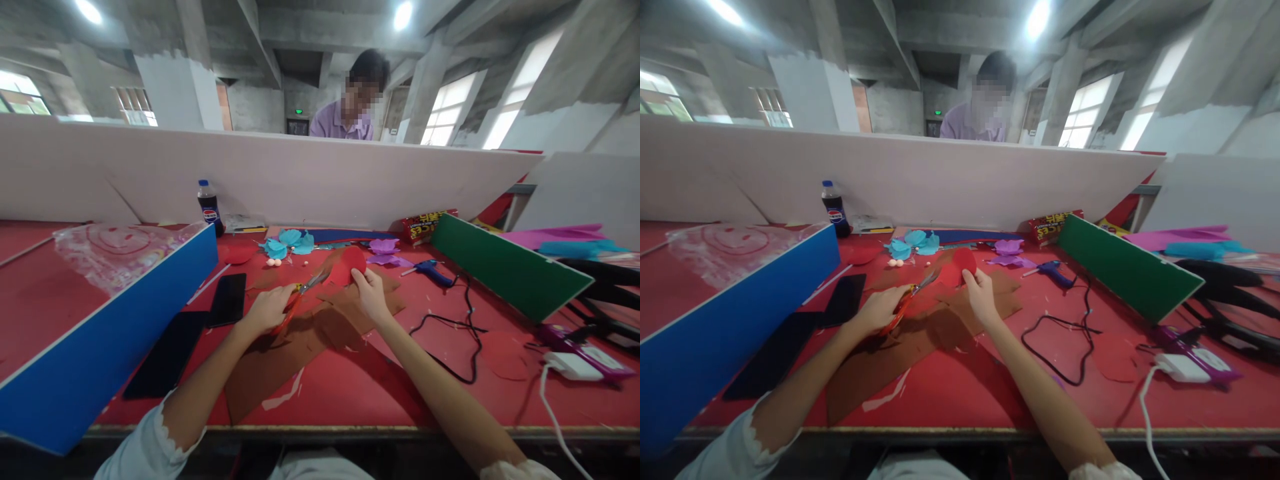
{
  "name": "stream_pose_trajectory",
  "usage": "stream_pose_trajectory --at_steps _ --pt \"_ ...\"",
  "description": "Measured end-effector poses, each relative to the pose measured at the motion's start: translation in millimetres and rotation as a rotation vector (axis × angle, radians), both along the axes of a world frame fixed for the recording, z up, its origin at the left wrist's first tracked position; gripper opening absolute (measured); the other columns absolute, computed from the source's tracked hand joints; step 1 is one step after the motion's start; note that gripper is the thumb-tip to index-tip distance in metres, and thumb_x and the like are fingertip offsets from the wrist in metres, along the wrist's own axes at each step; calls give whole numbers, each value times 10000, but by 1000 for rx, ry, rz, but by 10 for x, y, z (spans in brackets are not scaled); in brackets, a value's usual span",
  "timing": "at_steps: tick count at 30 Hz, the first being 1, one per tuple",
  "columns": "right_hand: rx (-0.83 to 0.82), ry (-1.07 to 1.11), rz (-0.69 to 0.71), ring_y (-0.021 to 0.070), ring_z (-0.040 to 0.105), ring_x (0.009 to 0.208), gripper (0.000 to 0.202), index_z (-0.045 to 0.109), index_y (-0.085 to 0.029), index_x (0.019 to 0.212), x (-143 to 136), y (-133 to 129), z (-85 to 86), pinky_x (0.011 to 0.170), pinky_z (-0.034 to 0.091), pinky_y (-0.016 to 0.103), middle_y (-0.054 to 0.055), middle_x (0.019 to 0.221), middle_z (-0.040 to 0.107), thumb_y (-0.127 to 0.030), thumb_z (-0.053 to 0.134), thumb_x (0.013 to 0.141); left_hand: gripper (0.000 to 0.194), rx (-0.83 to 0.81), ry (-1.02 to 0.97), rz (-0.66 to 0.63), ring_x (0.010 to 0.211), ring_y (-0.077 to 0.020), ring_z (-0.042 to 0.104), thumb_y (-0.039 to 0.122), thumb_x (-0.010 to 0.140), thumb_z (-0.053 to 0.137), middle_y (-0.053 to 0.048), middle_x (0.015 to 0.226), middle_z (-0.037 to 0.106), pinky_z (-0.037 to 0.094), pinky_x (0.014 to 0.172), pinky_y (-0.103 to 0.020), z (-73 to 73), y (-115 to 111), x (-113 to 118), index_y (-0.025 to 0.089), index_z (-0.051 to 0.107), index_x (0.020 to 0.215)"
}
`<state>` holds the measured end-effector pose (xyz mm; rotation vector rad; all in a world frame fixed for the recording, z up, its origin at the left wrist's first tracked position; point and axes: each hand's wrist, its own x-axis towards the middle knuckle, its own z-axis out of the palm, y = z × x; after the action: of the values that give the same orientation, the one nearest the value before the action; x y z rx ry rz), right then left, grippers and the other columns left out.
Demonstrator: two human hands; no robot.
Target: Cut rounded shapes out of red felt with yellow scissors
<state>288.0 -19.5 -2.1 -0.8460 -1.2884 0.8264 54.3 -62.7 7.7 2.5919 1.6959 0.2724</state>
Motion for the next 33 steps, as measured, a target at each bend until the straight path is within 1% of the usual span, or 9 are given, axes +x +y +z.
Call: stream_pose_trajectory --at_steps 4,10,15,19,22,28,33 --pt "3 -7 12 117 457 581 257 580 -149 724 -10 -28 21 556 383 232 6 654 564 -391 493 721 480 0 -6 2 1046 -225 488 172 733 399 -79 1113 547 390 770 -310 9 -9 0 203 347 1209" --pt "0 8 4 131 483 623 273 591 -150 777 -22 -33 28 579 398 242 18 705 591 -397 487 722 462 -21 8 18 1039 -215 489 177 747 394 -80 1093 553 385 785 -293 67 -38 -12 202 359 1207" --pt "6 -24 -5 139 483 651 272 596 -151 789 -11 -26 33 585 396 244 27 723 590 -387 477 727 480 -29 -9 -12 1038 -205 490 150 743 392 -71 1097 552 386 783 -281 95 -45 -35 213 350 1217" --pt "35 -94 -14 127 461 615 235 586 -155 709 -14 -51 51 578 378 235 6 638 555 -358 469 736 497 -41 -16 -38 1029 -204 496 145 735 403 -69 1080 558 384 786 -278 84 -48 -21 214 342 1224" --pt "54 -138 -23 117 442 584 229 565 -157 666 -21 -76 68 566 363 231 -7 596 527 -344 459 745 502 -11 -5 -42 1011 -217 506 157 735 403 -69 1066 563 392 761 -290 59 -43 -12 214 333 1228" --pt "59 -133 -37 118 443 576 230 561 -157 664 -25 -90 80 563 352 232 -8 592 527 -343 453 747 504 23 16 -35 992 -224 512 155 724 401 -75 1051 562 396 743 -303 45 -38 -20 199 331 1222" --pt "64 -152 -31 124 454 582 225 557 -156 663 -34 -99 80 569 356 234 -4 579 533 -332 447 750 526 53 11 -24 1014 -222 496 151 718 402 -82 1081 546 392 773 -307 52 -58 2 173 305 1235"
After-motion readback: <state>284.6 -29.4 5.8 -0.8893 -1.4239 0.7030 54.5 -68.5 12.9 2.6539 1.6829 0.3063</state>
